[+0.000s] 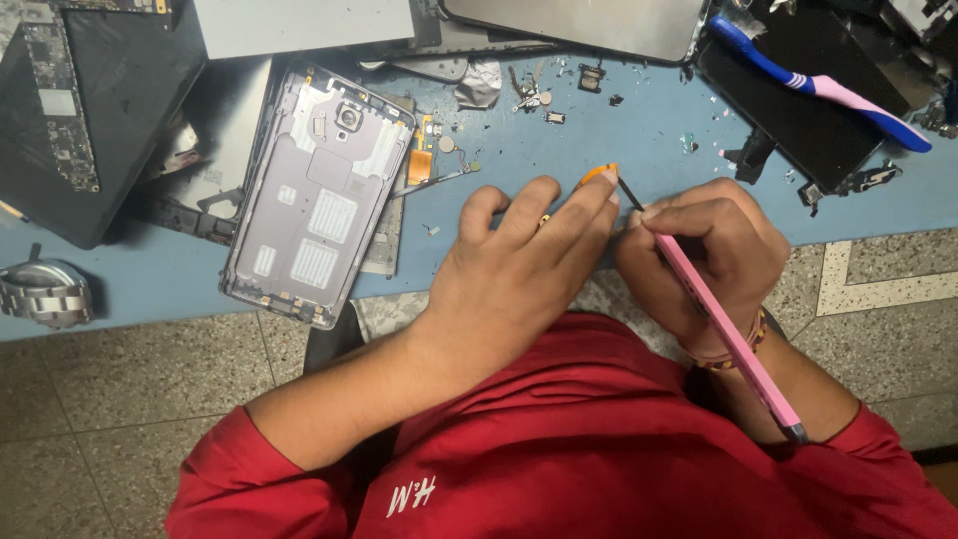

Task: The person sits at a cluttered phone-repair workbench and uses a pink utility knife to cut and trim a small orange flex-cable component, holding it steady with the other hand and repositioning it repeatedly between cuts.

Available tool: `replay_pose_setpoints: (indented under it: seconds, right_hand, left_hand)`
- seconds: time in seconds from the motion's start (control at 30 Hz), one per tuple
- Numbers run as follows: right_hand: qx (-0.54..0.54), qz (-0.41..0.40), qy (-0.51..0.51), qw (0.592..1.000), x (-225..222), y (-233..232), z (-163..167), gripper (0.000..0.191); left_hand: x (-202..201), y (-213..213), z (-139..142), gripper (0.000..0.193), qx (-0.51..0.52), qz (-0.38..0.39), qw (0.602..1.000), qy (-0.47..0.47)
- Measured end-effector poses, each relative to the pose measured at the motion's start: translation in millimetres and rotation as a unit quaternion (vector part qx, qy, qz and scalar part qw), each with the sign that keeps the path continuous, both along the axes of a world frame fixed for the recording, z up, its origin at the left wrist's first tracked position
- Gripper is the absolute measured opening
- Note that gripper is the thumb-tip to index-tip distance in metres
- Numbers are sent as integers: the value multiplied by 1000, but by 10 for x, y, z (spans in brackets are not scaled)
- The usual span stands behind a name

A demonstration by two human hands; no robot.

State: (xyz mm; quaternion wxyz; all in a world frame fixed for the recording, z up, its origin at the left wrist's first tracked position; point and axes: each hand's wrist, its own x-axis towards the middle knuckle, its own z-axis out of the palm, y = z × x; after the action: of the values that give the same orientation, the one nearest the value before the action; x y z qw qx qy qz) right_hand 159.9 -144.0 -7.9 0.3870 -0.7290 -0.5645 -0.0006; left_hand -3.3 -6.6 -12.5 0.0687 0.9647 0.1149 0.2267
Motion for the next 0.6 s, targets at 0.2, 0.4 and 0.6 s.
replay_pose_setpoints:
  seconds: [0.2, 0.4, 0.6]
  right_hand:
    - [-10, -3, -10, 1000, -19, -1, 26, 26]
    - [-20, 51, -25, 998, 89, 48, 89, 30]
    - [-37, 106, -62, 992, 202, 69, 123, 30]
  left_hand:
    - [-25, 55, 13, 35, -4, -30, 1000, 10]
    - [-44, 42, 20, 29, 34, -14, 999, 7]
    - [-14, 33, 15, 31, 23, -13, 1000, 16]
